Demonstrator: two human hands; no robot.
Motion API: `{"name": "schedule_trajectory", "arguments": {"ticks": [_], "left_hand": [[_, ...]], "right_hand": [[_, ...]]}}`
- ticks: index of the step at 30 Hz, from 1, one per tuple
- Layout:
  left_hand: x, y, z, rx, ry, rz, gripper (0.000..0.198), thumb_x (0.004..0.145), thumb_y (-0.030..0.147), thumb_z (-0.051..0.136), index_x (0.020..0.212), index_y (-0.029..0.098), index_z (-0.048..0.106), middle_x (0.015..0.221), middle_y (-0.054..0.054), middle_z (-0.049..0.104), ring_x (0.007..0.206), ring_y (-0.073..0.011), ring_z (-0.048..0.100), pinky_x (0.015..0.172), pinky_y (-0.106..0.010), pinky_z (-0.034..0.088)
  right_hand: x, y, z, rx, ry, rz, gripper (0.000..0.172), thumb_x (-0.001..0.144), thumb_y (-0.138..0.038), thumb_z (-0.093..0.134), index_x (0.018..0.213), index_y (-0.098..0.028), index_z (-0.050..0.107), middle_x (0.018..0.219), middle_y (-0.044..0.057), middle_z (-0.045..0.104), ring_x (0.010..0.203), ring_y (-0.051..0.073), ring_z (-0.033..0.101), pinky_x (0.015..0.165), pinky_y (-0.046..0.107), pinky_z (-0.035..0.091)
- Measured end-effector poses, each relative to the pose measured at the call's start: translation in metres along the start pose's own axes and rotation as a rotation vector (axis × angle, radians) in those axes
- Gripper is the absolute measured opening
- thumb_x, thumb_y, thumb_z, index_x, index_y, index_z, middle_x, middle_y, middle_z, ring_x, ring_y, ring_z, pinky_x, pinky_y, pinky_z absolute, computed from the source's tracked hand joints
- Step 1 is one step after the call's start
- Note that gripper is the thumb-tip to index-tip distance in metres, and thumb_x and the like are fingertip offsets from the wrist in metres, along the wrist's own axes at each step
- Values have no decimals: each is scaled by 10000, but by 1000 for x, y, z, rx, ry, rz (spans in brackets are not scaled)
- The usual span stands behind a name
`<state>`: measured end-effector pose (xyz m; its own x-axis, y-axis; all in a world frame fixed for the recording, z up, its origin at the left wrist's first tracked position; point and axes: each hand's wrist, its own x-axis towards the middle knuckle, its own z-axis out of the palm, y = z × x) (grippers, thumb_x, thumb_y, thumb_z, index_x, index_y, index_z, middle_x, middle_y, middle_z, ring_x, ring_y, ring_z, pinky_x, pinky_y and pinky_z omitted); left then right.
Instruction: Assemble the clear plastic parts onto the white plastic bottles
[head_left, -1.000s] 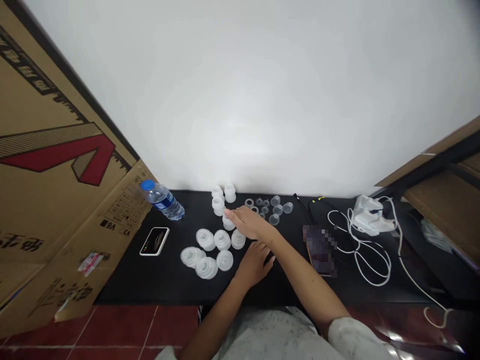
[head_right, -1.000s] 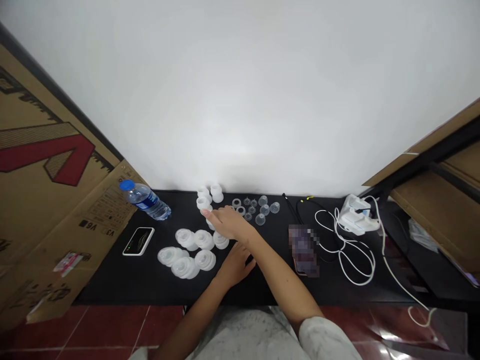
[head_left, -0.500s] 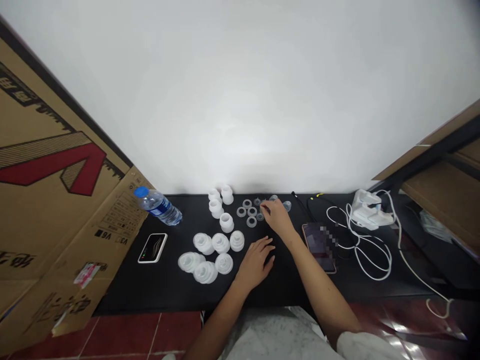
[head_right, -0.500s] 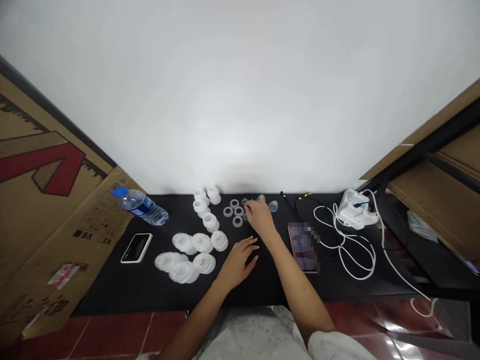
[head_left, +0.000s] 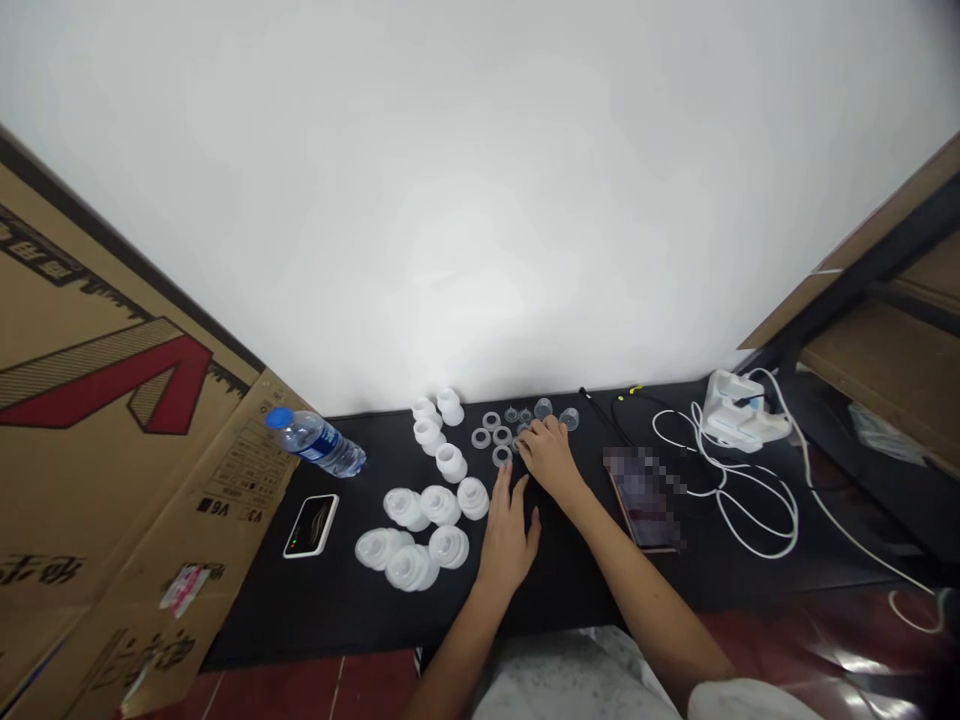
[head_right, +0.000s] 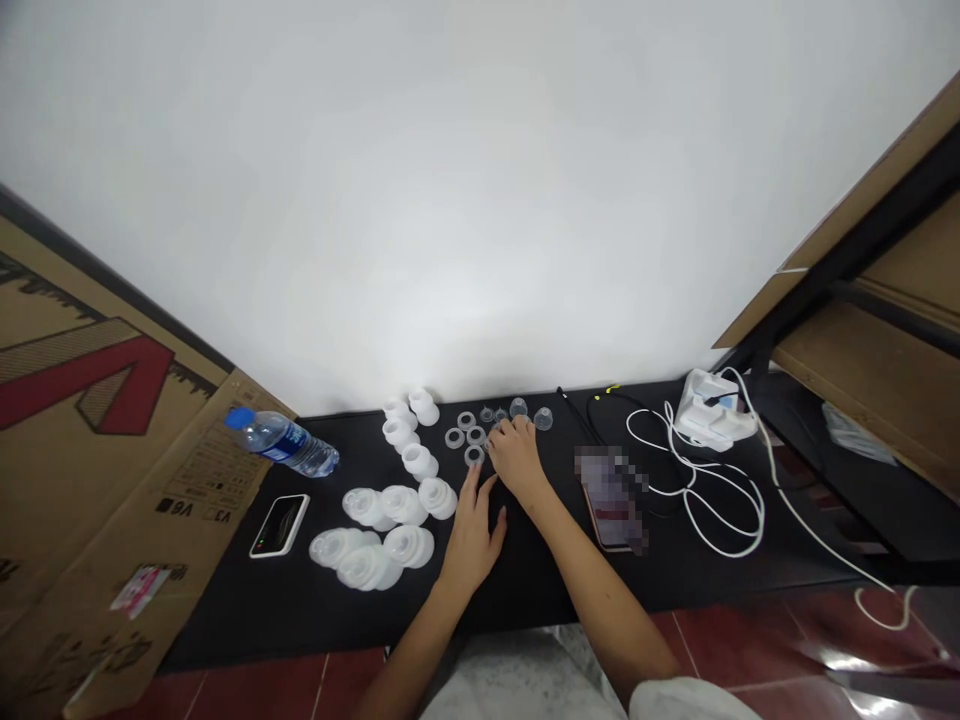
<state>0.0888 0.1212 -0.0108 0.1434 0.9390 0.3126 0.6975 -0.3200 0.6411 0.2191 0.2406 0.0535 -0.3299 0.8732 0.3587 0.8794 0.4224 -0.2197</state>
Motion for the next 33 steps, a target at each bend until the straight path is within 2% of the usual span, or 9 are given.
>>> {"name": "schedule_trajectory", "arguments": {"ticks": [5, 9, 12, 15, 19, 21, 26, 31, 33], "left_hand": [[1, -1, 3, -19, -1, -2, 654, 1071, 140, 488, 1699, 253, 343, 1840, -133, 205, 1706, -346, 210, 1331, -639, 364], [4, -2, 4, -40, 14, 6, 713, 1066, 101, 463, 1735, 258, 277, 1852, -137, 159, 1710, -356, 175, 1323, -668, 355], [8, -4, 6, -48, 27, 19, 749, 1049, 72, 473, 1745, 249, 258, 1850, -155, 157, 1708, -380, 162, 1306, -698, 356], [13, -5, 9, -25, 37, 22, 731, 1048, 74, 480, 1734, 230, 281, 1817, -184, 263, 1698, -397, 203, 1272, -716, 390], [14, -4, 7, -26, 68, 49, 616, 1073, 107, 483, 1670, 236, 398, 1668, -187, 509, 1614, -358, 424, 1250, -675, 447], [13, -3, 5, -39, 97, 60, 579, 1086, 121, 476, 1649, 248, 428, 1634, -182, 534, 1570, -334, 484, 1258, -647, 451], [14, -4, 5, 8, 75, 31, 600, 1099, 162, 492, 1680, 264, 385, 1729, -177, 415, 1635, -362, 377, 1266, -664, 429], [16, -3, 4, -16, 52, 3, 416, 1112, 207, 511, 1523, 250, 556, 1465, -168, 632, 1411, -332, 607, 1174, -602, 522], [15, -3, 2, -63, 70, -6, 351, 1117, 238, 527, 1461, 245, 595, 1381, -158, 659, 1328, -311, 648, 1148, -564, 544]], "right_hand": [[-45, 5, -7, 241, 192, 33, 143, 1039, -143, 639, 1007, -203, 764, 985, 98, 692, 971, 295, 595, 899, 436, 498], [-85, 10, -3, 403, 227, 89, 174, 1033, -124, 591, 1088, -221, 724, 971, 82, 656, 926, 276, 636, 843, 405, 551], [-102, 13, 8, 461, 229, 121, 172, 1035, -137, 586, 1101, -237, 710, 970, 74, 650, 900, 265, 659, 826, 397, 571], [-108, 15, 18, 469, 210, 135, 168, 1038, -145, 581, 1102, -241, 704, 971, 75, 659, 903, 270, 664, 828, 410, 576], [-112, 17, 27, 414, 199, 143, 169, 1030, -198, 632, 1180, -225, 707, 968, 91, 671, 906, 299, 656, 833, 452, 582], [-112, 18, 29, 367, 196, 149, 205, 1021, -241, 677, 1221, -221, 715, 988, 104, 678, 917, 314, 652, 844, 474, 585], [-112, 18, 28, 318, 134, 148, 178, 1021, -244, 699, 1189, -225, 752, 1029, 120, 690, 945, 331, 655, 859, 504, 587], [-110, 17, 23, 422, 148, 188, 210, 1058, -231, 637, 1247, -241, 727, 1164, 134, 719, 1047, 335, 680, 940, 521, 598], [-110, 17, 22, 456, 158, 199, 234, 1076, -237, 608, 1288, -250, 705, 1174, 126, 741, 1067, 336, 693, 969, 532, 594]]}}
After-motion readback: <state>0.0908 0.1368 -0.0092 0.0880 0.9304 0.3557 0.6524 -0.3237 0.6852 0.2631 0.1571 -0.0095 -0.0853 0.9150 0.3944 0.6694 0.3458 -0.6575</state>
